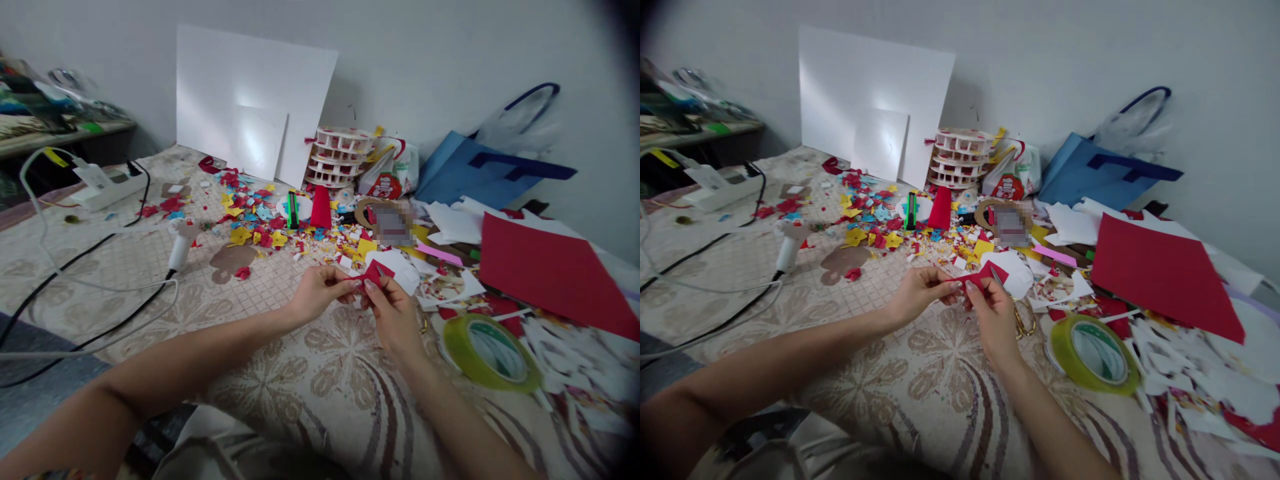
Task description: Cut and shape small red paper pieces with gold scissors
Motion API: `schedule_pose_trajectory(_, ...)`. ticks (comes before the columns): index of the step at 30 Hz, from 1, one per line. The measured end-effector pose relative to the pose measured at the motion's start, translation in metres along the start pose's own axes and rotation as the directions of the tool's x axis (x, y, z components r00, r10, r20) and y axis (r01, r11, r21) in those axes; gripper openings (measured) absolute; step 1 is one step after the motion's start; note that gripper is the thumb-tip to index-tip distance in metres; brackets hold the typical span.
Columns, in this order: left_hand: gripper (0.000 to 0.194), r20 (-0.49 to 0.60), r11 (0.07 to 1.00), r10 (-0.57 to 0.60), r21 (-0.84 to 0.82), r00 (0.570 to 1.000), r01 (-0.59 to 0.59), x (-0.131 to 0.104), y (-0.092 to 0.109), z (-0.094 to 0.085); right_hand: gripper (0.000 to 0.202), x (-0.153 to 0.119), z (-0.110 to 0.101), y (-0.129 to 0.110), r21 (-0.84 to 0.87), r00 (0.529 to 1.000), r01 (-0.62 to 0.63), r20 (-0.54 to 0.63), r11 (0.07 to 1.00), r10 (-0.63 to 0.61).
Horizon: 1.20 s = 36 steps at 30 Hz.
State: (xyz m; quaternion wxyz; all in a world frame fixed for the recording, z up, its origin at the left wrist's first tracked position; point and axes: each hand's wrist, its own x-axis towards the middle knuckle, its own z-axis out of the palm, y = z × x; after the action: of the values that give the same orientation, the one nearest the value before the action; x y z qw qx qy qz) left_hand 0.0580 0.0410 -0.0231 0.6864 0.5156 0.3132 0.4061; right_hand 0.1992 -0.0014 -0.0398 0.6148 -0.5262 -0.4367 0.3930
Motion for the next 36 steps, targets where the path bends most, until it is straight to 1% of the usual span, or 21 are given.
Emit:
schedule_pose_trajectory(4, 0.035, 0.002, 0.999, 0.032, 0.033, 0.999, -0.032, -0.0009, -0.0005, 0.0008, 0.019, -0.0010, -0.0004, -0.0001, 0.013, 1.000, -0.015, 0.016, 1.000, 0.015)
schedule_pose_trajectory(10, 0.032, -0.025, 0.985, 0.113, 0.132, 0.993, -0.109, -0.0027, -0.0025, 0.0025, 0.017, -0.0017, -0.0007, 0.0009, -0.006, 0.999, -0.018, 0.030, 1.000, 0.018)
schedule_pose_trajectory(14, 0.030, -0.010, 0.980, 0.141, 0.141, 0.990, -0.138, -0.0024, -0.0050, 0.0020, 0.019, -0.0018, -0.0006, 0.0008, -0.017, 1.000, -0.001, 0.024, 1.000, 0.001)
schedule_pose_trajectory(18, 0.030, 0.013, 0.980, 0.138, 0.140, 0.990, -0.139, -0.0016, -0.0062, 0.0015, 0.019, -0.0020, -0.0006, 0.0010, -0.025, 1.000, 0.006, 0.018, 1.000, -0.006)
schedule_pose_trajectory(27, 0.034, 0.003, 0.989, 0.089, 0.120, 0.996, -0.089, -0.0046, -0.0004, 0.0019, 0.018, -0.0020, 0.0003, 0.0008, -0.017, 1.000, 0.022, 0.018, 1.000, -0.022)
schedule_pose_trajectory(31, 0.032, 0.004, 0.993, 0.080, 0.087, 0.997, -0.080, -0.0034, 0.0007, 0.0012, 0.018, -0.0022, 0.0001, 0.0005, 0.016, 1.000, 0.003, 0.017, 1.000, -0.003)
schedule_pose_trajectory(36, 0.029, 0.055, 0.993, 0.089, 0.070, 0.995, -0.093, -0.0006, -0.0003, 0.0000, 0.017, -0.0001, -0.0010, -0.0019, 0.099, 0.999, -0.032, 0.008, 0.995, 0.032)
